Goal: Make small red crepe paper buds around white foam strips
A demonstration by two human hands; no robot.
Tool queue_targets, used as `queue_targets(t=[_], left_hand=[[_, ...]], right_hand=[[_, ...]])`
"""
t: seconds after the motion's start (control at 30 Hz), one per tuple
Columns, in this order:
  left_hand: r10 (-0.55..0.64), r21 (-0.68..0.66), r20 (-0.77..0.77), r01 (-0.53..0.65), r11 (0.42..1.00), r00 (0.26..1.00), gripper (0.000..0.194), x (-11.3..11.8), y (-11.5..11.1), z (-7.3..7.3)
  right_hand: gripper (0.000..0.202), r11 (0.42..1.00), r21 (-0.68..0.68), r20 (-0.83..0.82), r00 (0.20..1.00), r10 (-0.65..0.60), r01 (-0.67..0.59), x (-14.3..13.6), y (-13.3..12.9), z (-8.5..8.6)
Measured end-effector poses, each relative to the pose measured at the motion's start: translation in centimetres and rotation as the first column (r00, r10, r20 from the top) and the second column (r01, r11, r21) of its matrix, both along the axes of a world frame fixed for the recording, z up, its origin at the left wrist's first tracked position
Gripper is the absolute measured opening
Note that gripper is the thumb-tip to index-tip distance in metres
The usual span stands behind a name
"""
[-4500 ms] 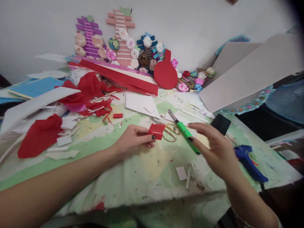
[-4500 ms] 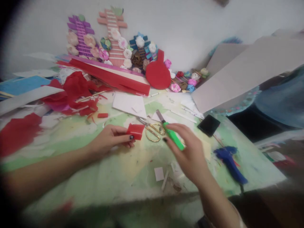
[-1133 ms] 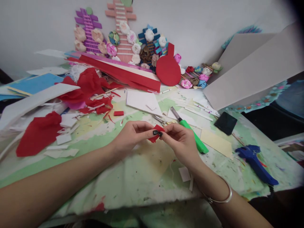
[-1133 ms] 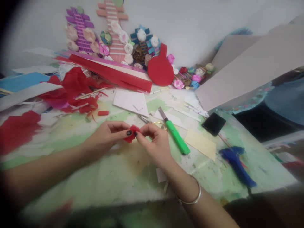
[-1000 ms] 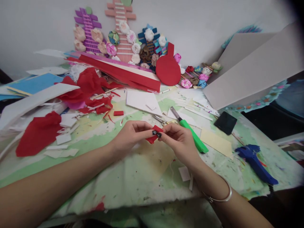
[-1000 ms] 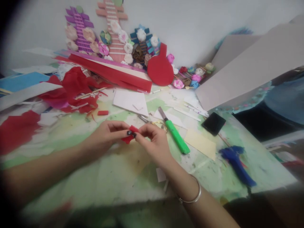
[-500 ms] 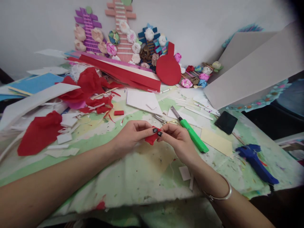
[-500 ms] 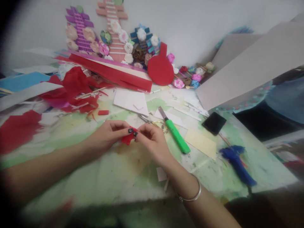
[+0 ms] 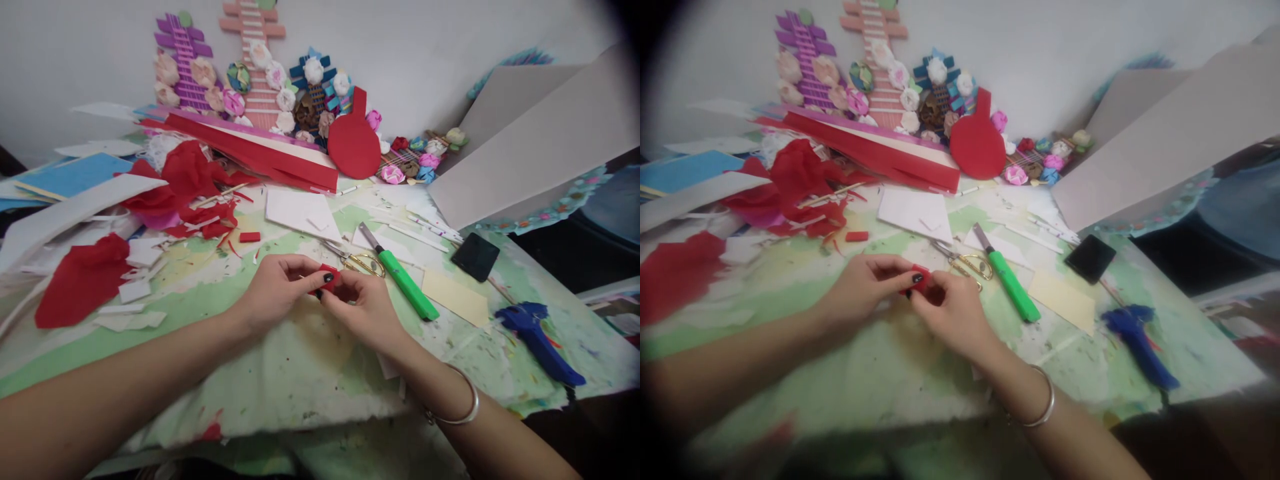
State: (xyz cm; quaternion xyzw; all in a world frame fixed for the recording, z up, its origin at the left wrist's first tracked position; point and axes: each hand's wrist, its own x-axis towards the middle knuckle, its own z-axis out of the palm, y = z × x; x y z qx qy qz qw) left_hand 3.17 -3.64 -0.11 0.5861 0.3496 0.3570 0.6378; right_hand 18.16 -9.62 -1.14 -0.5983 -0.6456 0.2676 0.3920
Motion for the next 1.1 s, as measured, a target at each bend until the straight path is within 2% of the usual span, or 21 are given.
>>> queue_targets(t=[0.3,0.5,0.6,0.83,1.0,1.1], left_hand=[[0.076,-0.138,0.09,-0.063,0.988,0.993,0.015,0.1,0.2,-0.4],[0.114,-0.228,0.175,-0.073,0.971,0.978,0.018,0.1,0.5,-1.1],[0.14,-0.211,0.157,-0.105,0.972,0.978,0.018,0.1,0.6,-1.2],[0.083,-0.101,0.019,-0.081,0.992,0.996,0.01,0.1,0.4,-0.5],[0.007,-0.108,-0.01,-0.008,0.994,1.0,0.012,-0.2,0.6,-0.5],[-0.036,-0.116,-0.024,0.033,0.993,0.999,0.012,-0.3,0.9,-0.6]], right_hand=[[0.02,0.999,0.04,0.098,0.995,0.004,-0.008,0.1,-0.3,0.6],[0.017,0.998,-0.06,-0.025,0.999,0.034,-0.035,0.3,-0.2,0.6],[0.018,0.997,-0.076,-0.065,0.998,0.021,-0.025,0.4,-0.1,0.5],[0.019,1.0,-0.02,-0.042,0.999,0.014,-0.015,0.4,0.0,0.2],[0.015,0.993,-0.081,-0.116,0.99,0.076,-0.086,0.7,0.2,0.0],[0.017,0.984,-0.14,-0.099,0.99,0.097,-0.111,1.0,0.2,0.6]])
